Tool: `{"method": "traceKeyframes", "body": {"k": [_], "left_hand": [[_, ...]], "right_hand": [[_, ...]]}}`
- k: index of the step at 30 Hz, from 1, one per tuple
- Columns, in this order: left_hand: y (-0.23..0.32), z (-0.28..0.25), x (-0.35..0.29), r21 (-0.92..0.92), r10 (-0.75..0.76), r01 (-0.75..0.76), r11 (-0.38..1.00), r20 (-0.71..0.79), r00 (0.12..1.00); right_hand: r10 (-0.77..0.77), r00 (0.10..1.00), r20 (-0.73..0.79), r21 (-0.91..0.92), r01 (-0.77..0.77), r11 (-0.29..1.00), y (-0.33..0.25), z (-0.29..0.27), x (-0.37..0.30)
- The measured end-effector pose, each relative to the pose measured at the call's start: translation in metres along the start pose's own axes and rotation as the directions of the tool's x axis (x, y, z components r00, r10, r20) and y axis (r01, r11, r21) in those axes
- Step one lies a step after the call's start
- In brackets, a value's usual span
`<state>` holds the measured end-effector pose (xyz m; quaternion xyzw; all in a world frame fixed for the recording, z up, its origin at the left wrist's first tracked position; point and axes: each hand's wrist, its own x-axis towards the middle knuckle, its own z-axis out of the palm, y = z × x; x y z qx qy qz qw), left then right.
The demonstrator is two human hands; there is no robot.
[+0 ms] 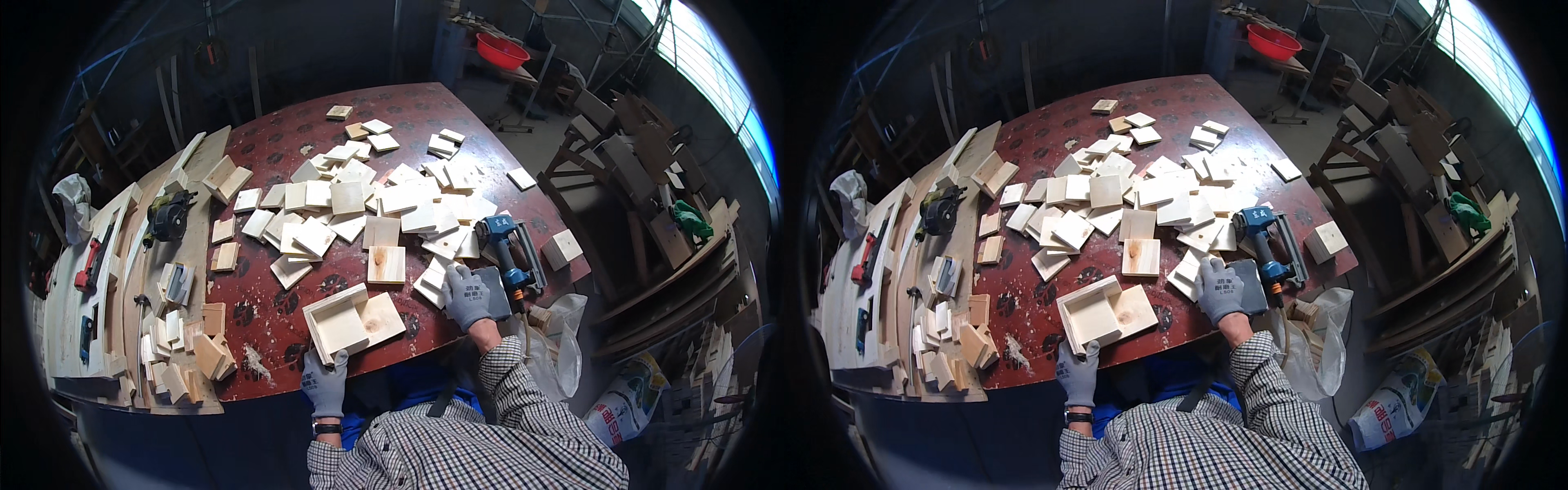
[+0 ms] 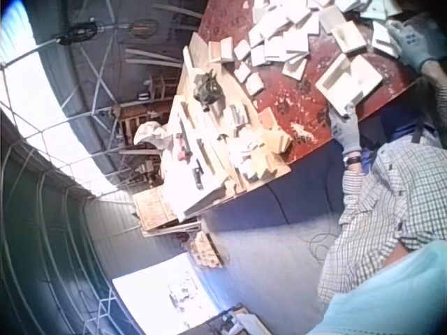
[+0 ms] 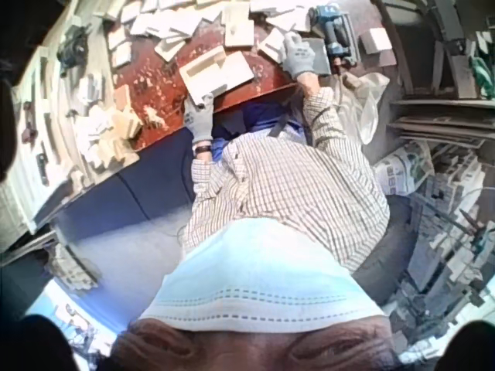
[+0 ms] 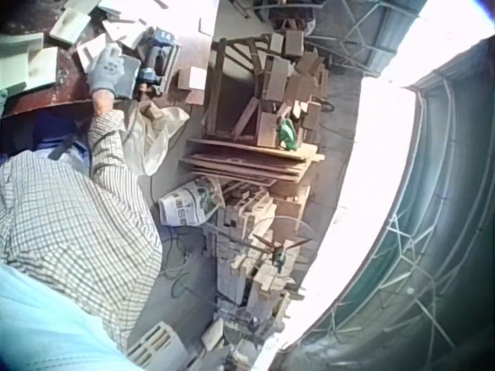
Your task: The person assembles small wooden boxes by hand at a workbench. They pick up pre-cut wooden pieces, fit them together to form box shapes, and use a nail gun to fasten the joints. Completed boxes are placed on the table.
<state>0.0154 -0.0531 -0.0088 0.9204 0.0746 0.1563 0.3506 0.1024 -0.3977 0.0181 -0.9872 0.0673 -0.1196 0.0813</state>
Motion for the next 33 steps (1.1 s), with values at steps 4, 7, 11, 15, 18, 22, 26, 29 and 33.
{"method": "traceKeyframes", "body": {"k": [4,7,11,15,18,22,26,29,33], "left_hand": [[0.011,-0.006,0.001,-0.034,-0.040,0.042,0.999,0.048,0.998],[0.006,-0.002,0.000,-0.044,-0.027,0.029,0.999,0.048,0.998],[0.003,-0.001,0.001,-0.085,-0.033,0.037,0.996,0.048,0.998],[0.001,-0.002,0.001,-0.071,-0.026,0.030,0.997,0.054,0.998],[0.006,-0.002,0.001,-0.097,-0.016,0.019,0.995,0.032,0.999],[0.014,-0.007,0.001,-0.094,-0.038,0.041,0.995,0.036,0.999],[0.008,-0.004,0.002,-0.082,-0.016,0.018,0.996,0.035,0.999],[0.009,-0.008,0.003,-0.063,-0.030,0.036,0.997,0.088,0.996],[0.014,-0.011,0.002,-0.046,-0.039,0.043,0.998,0.074,0.996]], "right_hand": [[0.023,0.999,-0.027,-0.039,-0.024,0.999,0.001,0.002,-0.003],[0.028,0.999,-0.023,-0.034,-0.029,0.999,0.002,0.002,-0.004],[-0.002,0.999,-0.036,-0.047,0.000,0.999,-0.001,0.000,-0.003],[0.000,0.998,-0.064,-0.022,-0.002,1.000,-0.001,-0.001,-0.004],[0.003,0.997,-0.074,-0.012,-0.004,1.000,0.000,0.001,-0.004],[0.006,0.997,-0.081,0.002,-0.006,1.000,-0.001,0.002,-0.004],[0.013,0.997,-0.082,0.001,-0.013,1.000,-0.001,0.000,-0.005],[0.016,0.996,-0.085,0.013,-0.015,1.000,-0.001,0.000,-0.006],[0.021,0.997,-0.069,0.012,-0.020,1.000,-0.003,-0.002,-0.004]]}}
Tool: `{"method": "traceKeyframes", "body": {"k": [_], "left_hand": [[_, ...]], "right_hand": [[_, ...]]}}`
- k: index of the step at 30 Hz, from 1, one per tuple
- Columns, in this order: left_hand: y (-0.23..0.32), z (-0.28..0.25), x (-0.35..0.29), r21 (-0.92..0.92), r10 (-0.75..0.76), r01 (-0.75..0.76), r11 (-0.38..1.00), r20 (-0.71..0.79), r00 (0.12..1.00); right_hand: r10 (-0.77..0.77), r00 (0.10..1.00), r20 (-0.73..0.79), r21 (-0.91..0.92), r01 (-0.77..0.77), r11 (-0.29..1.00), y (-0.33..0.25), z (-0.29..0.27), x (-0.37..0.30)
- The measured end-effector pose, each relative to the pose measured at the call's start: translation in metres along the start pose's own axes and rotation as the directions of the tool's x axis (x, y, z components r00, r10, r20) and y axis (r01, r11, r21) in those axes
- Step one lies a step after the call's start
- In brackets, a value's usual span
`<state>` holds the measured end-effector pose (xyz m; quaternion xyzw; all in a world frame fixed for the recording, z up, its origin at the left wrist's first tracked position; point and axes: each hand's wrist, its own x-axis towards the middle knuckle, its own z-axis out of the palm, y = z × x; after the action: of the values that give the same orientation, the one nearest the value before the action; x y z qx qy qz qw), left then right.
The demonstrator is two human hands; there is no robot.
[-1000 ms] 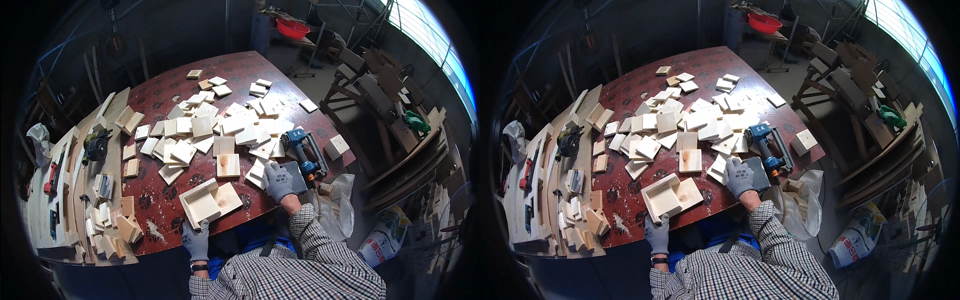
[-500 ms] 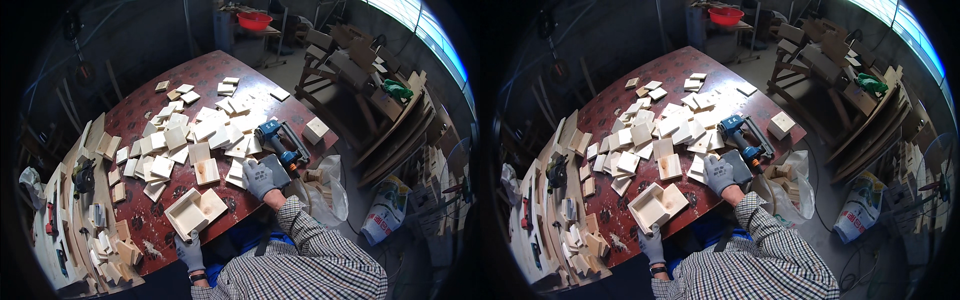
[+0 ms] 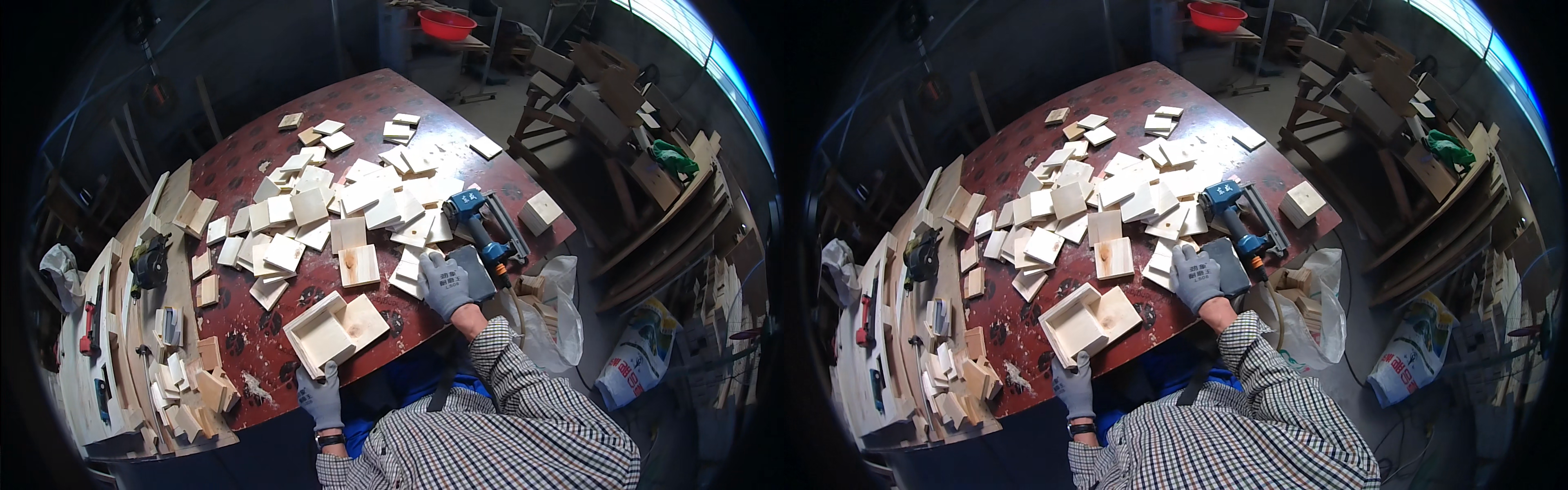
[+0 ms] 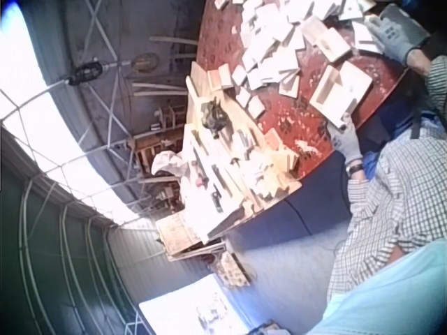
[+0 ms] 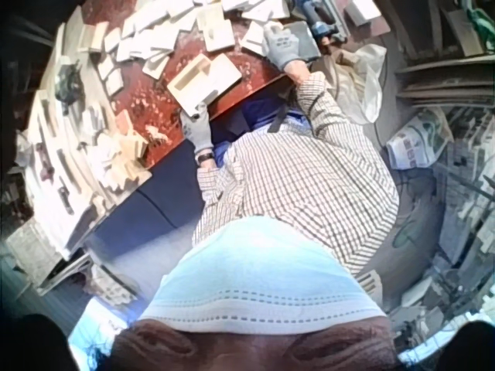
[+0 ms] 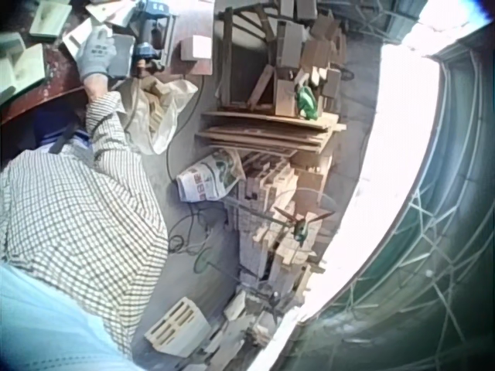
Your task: The person assembles small wooden boxes by hand at a workbench. They pick up pre-cut wooden pieces, fit them together to form box shapes, and use a nail gun to fasten the joints. Completed boxes are placed on the table.
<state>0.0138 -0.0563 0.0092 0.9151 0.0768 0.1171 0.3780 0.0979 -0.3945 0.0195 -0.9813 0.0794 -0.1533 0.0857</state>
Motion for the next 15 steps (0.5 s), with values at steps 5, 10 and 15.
{"method": "traceKeyframes", "body": {"k": [5,10,15], "left_hand": [[-0.0001,0.0010,0.0002,-0.016,0.001,-0.001,1.000,0.010,1.000],[-0.0032,0.0035,0.0005,0.012,0.010,-0.010,1.000,-0.001,1.000],[-0.0056,0.0040,-0.0002,-0.009,0.011,-0.012,1.000,-0.044,0.999]], "right_hand": [[0.014,1.000,0.028,0.000,-0.014,1.000,-0.0001,-0.0036,-0.0002],[0.018,0.999,0.044,-0.024,-0.017,1.000,0.0023,-0.0012,-0.0006],[0.011,0.998,0.065,-0.035,-0.008,0.999,-0.0014,-0.0011,0.0000]]}}
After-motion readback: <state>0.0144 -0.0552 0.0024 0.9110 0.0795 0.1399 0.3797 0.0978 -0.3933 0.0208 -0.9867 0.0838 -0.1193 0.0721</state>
